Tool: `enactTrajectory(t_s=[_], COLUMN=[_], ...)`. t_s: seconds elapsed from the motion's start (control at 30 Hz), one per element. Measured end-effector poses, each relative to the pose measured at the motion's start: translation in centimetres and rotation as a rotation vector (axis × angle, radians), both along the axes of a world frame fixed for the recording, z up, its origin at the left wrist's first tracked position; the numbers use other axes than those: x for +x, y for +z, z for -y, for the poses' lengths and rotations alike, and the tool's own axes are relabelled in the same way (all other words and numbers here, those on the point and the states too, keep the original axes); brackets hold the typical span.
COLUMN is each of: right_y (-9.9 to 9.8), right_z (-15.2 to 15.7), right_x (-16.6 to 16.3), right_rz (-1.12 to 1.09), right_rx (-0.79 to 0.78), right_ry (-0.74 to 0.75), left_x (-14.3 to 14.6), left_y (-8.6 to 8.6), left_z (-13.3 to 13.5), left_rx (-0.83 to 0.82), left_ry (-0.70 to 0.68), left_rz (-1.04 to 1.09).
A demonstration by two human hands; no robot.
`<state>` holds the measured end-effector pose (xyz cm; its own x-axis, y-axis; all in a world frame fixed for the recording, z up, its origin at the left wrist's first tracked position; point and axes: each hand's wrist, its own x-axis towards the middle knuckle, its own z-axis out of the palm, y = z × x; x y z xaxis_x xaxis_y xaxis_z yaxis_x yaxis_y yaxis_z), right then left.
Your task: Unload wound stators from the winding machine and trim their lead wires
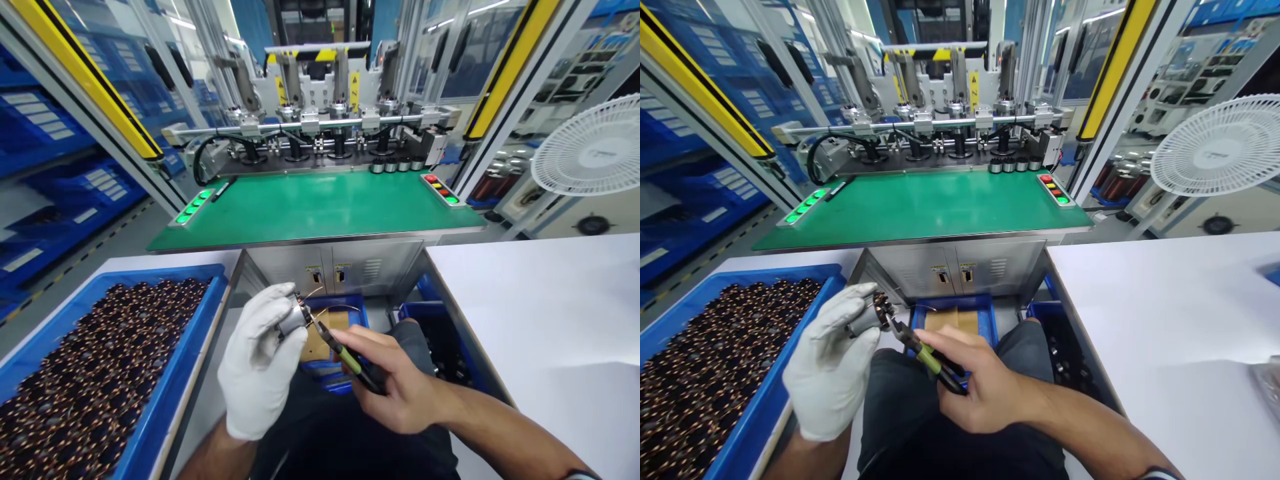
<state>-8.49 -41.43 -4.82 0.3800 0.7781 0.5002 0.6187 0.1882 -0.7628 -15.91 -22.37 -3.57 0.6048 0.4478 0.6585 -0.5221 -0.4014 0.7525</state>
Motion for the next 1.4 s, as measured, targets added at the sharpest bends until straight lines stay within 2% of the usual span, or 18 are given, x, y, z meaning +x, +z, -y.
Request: enactTrajectory(t_s=[0.13, 0.23, 0.4, 0.5, 0.67, 0.9, 1.07, 1.27, 1.4], right_y=[-0.3, 0.6, 3.0, 3.5, 2.7, 1.7, 1.4, 1.1, 0.4], right_z=[0.3, 0.8, 1.3, 1.3, 1.0, 0.6, 0.6, 0.4, 0.2], right_x=[0.2, 0.2, 0.0, 0.0, 0.1, 0.2, 0.3, 0.5, 0.8], right_rz=[0.03, 0.006, -0.007, -0.027, -0.103, -0.251, -0.346, -0.439, -0.417], right_rx=[-0.032, -0.08, -0.021, -0.024, -0.014, 0.011, -0.017, -0.072, -0.104], right_ry=[-0.059, -0.12, -0.013, 0.009, 0.063, 0.151, 0.158, 0.178, 0.126], left_x=[0.0, -0.1, -0.2, -0.2, -0.3, -0.7, -0.8, -1.0, -1.0], left_y=[-0.2, -0.5, -1.3, -1.6, -1.9, -2.3, -1.7, -1.5, -1.6], left_z=[-0.3, -0.8, -1.5, -1.5, -1.0, -1.1, -1.0, -0.9, -0.8], left_rx=[0.033, 0.058, 0.127, 0.148, 0.143, 0.18, 0.224, 0.321, 0.363], left_ry=[0.012, -0.001, 0.036, 0.064, 0.035, 0.074, 0.138, 0.206, 0.237], left_rz=[-0.009, -0.02, -0.071, -0.124, -0.128, -0.253, -0.38, -0.414, -0.47])
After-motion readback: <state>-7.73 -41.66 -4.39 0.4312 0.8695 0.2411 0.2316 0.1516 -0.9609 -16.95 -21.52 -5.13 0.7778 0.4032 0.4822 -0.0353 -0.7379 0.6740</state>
